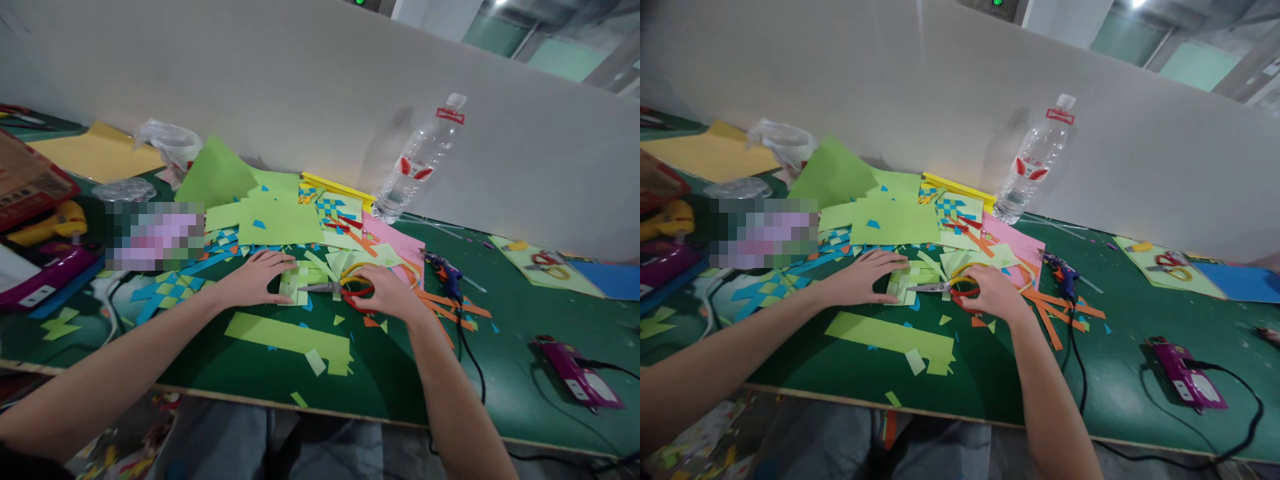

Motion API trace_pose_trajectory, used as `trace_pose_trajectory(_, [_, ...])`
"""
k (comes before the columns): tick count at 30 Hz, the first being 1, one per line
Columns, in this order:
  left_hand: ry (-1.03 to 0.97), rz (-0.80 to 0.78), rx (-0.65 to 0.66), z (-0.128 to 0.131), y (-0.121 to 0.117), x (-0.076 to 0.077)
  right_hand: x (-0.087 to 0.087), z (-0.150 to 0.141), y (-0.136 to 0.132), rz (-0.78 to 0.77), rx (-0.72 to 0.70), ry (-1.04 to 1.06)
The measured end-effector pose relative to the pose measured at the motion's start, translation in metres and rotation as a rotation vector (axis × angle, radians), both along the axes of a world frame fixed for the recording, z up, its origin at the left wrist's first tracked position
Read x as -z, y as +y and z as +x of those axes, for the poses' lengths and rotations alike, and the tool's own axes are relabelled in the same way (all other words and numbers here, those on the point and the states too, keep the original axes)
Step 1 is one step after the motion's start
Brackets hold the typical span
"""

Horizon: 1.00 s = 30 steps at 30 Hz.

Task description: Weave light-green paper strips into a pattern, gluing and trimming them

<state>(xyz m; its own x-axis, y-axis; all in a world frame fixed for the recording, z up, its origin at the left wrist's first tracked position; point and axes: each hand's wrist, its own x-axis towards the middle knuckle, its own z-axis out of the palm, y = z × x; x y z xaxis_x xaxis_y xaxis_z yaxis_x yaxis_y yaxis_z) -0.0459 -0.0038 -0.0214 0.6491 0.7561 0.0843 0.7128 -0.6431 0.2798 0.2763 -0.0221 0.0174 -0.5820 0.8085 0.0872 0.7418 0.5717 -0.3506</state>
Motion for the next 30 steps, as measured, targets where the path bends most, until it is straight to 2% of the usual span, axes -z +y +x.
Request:
trace_pose_trajectory(11, [0.014,0.006,-0.013,0.002,-0.003,-0.004,-0.011,0.013,-0.001,-0.031,0.028,0.019])
trace_pose_trajectory(30, [0.017,-0.01,-0.021,0.003,-0.004,-0.004,-0.003,0.002,-0.001,-0.01,-0.018,-0.034])
